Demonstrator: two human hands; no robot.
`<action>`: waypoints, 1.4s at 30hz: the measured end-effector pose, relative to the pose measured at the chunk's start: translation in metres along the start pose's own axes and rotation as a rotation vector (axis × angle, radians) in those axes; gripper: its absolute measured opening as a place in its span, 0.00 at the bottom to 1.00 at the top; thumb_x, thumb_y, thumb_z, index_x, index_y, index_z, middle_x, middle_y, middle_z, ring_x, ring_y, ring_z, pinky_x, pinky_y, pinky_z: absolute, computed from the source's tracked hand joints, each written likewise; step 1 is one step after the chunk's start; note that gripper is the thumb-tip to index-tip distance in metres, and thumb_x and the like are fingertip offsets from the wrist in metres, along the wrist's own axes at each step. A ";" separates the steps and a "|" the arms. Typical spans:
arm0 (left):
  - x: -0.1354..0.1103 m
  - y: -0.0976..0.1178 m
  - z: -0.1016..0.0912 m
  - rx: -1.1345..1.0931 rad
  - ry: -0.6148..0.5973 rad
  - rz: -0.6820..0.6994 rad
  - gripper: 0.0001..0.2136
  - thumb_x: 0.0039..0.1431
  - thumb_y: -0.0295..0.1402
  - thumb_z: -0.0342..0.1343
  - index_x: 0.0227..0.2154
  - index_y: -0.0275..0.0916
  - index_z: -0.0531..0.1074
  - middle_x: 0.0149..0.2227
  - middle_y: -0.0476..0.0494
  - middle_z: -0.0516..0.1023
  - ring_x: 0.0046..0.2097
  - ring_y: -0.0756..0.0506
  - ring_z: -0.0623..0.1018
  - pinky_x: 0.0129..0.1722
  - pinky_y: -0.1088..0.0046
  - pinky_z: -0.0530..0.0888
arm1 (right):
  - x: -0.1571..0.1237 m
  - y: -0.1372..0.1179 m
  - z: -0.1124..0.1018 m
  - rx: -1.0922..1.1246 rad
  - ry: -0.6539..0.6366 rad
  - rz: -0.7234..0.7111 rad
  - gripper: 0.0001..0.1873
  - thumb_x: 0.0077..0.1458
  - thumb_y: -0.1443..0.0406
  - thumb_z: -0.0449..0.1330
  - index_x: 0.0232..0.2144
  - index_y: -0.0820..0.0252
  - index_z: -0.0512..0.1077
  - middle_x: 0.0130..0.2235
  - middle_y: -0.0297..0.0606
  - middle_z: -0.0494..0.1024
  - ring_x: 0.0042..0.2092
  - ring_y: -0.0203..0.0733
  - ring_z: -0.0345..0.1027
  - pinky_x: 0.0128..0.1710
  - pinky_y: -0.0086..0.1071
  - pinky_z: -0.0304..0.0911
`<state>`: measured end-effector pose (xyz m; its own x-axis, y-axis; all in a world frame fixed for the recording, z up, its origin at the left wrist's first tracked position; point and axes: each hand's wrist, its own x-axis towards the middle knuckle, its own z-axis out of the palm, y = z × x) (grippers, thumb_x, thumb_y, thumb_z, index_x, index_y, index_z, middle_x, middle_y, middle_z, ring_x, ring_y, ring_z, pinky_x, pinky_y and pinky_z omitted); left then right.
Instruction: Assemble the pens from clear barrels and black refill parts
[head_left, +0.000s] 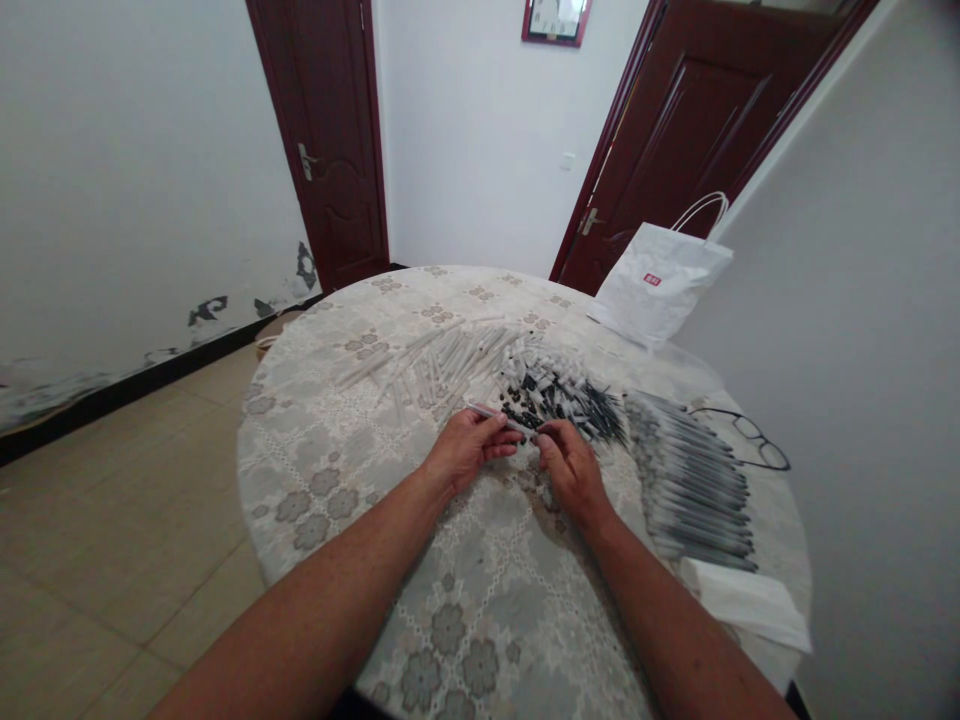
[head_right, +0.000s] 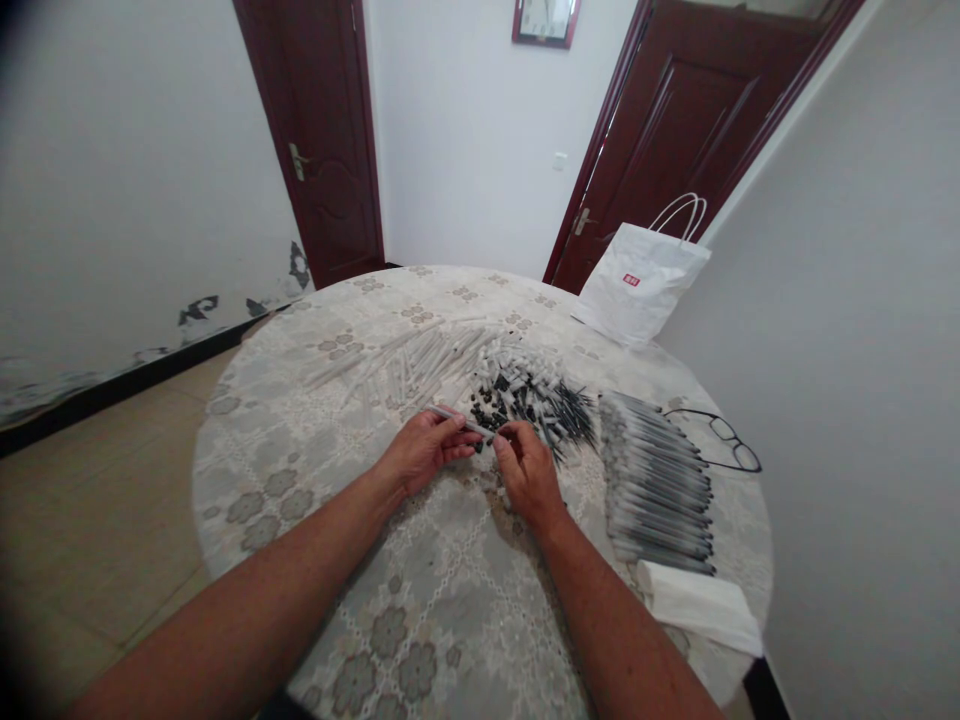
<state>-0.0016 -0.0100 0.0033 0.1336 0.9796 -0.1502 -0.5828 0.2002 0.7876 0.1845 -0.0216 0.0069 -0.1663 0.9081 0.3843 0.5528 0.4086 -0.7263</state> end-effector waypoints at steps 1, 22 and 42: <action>0.000 0.001 0.000 -0.002 0.009 0.000 0.08 0.57 0.30 0.63 0.35 0.34 0.69 0.36 0.36 0.81 0.37 0.44 0.83 0.33 0.71 0.81 | 0.000 -0.001 0.000 -0.016 0.017 -0.017 0.13 0.62 0.55 0.53 0.42 0.56 0.69 0.32 0.35 0.76 0.31 0.40 0.67 0.32 0.31 0.60; -0.001 -0.001 0.000 -0.002 -0.038 -0.001 0.09 0.56 0.30 0.64 0.35 0.34 0.69 0.36 0.37 0.81 0.37 0.44 0.83 0.33 0.72 0.80 | -0.001 -0.001 0.000 -0.067 -0.019 -0.033 0.13 0.65 0.55 0.50 0.37 0.55 0.69 0.30 0.34 0.74 0.32 0.41 0.68 0.35 0.32 0.59; 0.000 -0.004 -0.002 -0.003 -0.056 0.006 0.09 0.56 0.31 0.64 0.35 0.34 0.70 0.35 0.39 0.81 0.36 0.45 0.83 0.34 0.71 0.80 | -0.001 -0.001 -0.001 -0.055 -0.025 -0.046 0.14 0.66 0.57 0.48 0.32 0.57 0.67 0.27 0.32 0.71 0.31 0.39 0.65 0.33 0.30 0.57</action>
<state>-0.0007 -0.0109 -0.0005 0.1747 0.9783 -0.1113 -0.5861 0.1941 0.7867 0.1848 -0.0230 0.0082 -0.2123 0.8907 0.4020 0.5876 0.4451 -0.6757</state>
